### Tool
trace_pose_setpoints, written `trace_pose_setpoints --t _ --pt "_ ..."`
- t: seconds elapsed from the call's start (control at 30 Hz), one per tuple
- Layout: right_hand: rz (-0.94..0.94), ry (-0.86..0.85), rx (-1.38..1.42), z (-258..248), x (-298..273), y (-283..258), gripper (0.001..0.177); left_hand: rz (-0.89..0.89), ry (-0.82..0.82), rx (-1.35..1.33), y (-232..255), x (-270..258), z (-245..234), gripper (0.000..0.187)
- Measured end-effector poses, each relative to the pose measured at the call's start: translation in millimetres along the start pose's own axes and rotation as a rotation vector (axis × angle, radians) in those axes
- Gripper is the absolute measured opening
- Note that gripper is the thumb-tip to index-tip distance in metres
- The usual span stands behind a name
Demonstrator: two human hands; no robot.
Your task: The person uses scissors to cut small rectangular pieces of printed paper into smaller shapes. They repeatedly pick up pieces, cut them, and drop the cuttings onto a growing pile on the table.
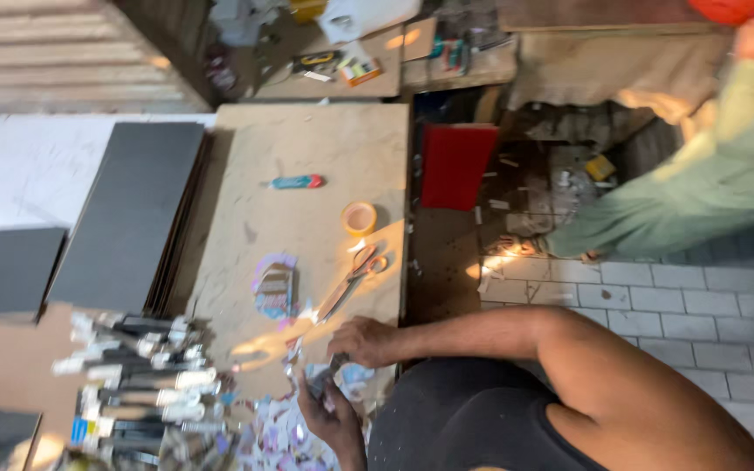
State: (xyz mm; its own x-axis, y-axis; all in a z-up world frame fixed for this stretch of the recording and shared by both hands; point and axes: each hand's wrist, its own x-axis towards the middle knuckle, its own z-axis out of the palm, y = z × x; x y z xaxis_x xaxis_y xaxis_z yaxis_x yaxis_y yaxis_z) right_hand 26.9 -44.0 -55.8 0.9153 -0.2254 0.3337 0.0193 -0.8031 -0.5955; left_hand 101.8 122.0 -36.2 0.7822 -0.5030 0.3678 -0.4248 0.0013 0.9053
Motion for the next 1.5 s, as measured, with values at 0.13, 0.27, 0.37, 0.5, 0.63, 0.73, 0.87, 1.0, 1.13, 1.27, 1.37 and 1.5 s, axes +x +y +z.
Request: trace_pose_setpoints --t 0.13,0.27,0.37,0.5,0.63,0.73,0.87,1.0,1.13,1.27,1.37,1.5 --pt "0.326 0.027 0.577 -21.8 26.9 -44.2 0.040 -0.418 0.182 -0.391 23.0 21.7 -18.1 0.027" --pt "0.351 -0.058 0.590 -41.3 39.5 -75.2 0.040 -0.370 0.303 -0.530 32.5 39.6 -0.6 0.025" --pt "0.345 -0.123 0.567 -49.5 35.7 -64.3 0.040 -0.392 0.377 -0.456 38.2 29.9 -5.7 0.030" --pt "-0.110 0.162 -0.231 -69.3 25.9 14.6 0.019 -0.380 0.350 -0.385 35.1 22.7 -26.5 0.030" --pt "0.012 0.198 -0.460 -75.6 0.7 94.0 0.022 -0.430 0.339 -0.400 30.7 8.2 -51.8 0.032" --pt "0.120 0.165 -0.514 -67.4 -25.5 118.7 0.016 -0.456 0.284 -0.470 35.7 -3.1 -64.1 0.022" --pt "0.580 -0.236 -0.419 -63.5 -26.5 103.6 0.010 -0.398 0.269 -0.243 45.7 -1.4 -79.9 0.026" --pt "1.049 -0.543 0.792 -110.9 -4.7 49.4 0.020 -0.487 0.251 -0.291 73.8 0.5 -75.6 0.027" --pt "0.727 -0.555 0.868 -142.7 -4.9 -38.5 0.025 -0.373 0.237 -0.275 119.6 11.6 -69.7 0.023" --pt "0.086 -0.320 0.494 -164.5 -12.8 -109.0 0.033 -0.311 0.200 -0.359 168.8 19.9 -69.3 0.023" --pt "-0.049 -0.305 0.673 -166.5 -3.0 -142.0 0.050 -0.212 0.188 -0.472 196.9 23.2 -74.0 0.023" --pt "-0.068 -0.467 0.509 -177.8 15.7 -164.1 0.043 -0.218 0.168 -0.430 217.9 22.4 -79.1 0.024"
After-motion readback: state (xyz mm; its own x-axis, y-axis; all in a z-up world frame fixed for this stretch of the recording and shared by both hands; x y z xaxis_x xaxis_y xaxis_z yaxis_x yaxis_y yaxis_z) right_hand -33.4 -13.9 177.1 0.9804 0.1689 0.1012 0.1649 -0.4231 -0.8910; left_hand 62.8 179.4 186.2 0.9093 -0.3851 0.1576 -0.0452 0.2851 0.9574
